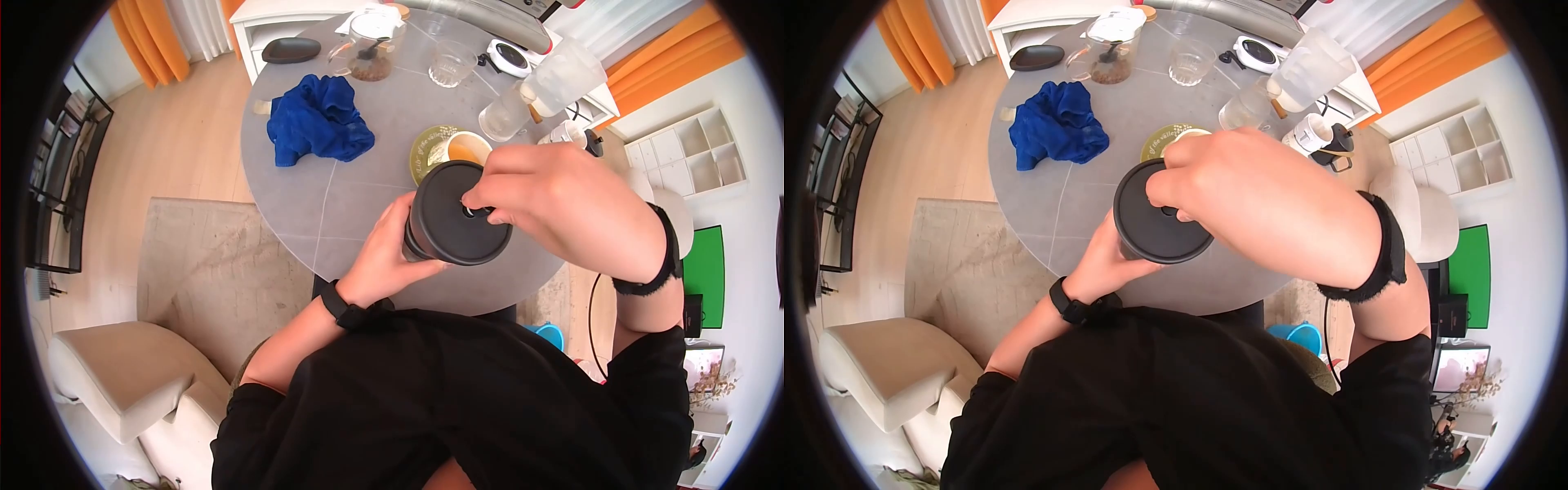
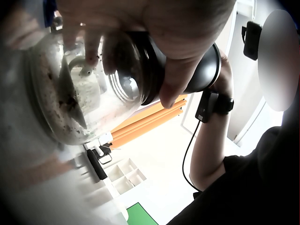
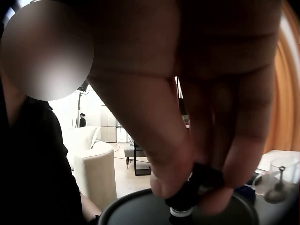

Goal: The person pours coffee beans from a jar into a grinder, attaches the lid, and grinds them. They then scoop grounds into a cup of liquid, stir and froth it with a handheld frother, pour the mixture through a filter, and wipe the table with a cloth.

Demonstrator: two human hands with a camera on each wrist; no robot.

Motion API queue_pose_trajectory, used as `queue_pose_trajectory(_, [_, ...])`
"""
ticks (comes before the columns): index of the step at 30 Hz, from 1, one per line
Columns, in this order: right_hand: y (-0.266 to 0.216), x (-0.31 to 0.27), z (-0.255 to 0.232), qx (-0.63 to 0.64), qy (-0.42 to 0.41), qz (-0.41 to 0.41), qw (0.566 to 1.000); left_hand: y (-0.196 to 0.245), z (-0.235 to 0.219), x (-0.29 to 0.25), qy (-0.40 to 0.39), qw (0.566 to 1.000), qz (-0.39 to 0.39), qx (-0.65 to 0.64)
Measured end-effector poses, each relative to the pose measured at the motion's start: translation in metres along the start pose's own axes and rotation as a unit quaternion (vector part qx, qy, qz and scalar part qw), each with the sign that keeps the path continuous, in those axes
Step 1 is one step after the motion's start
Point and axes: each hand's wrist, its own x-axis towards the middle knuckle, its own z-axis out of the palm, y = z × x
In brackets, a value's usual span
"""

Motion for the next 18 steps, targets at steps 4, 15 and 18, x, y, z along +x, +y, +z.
queue_pose_trajectory(4, [0.005,-0.002,0.009,0.033,0.044,-0.019,0.998,0.002,0.0,0.0,0.0,1.0,0.005,0.009])
queue_pose_trajectory(15, [-0.005,-0.004,0.012,-0.031,-0.003,0.034,0.999,0.002,0.0,0.0,0.008,1.0,0.02,0.018])
queue_pose_trajectory(18, [-0.001,-0.008,0.016,-0.019,0.019,0.039,0.999,-0.001,0.001,0.001,0.006,1.0,0.024,0.014])
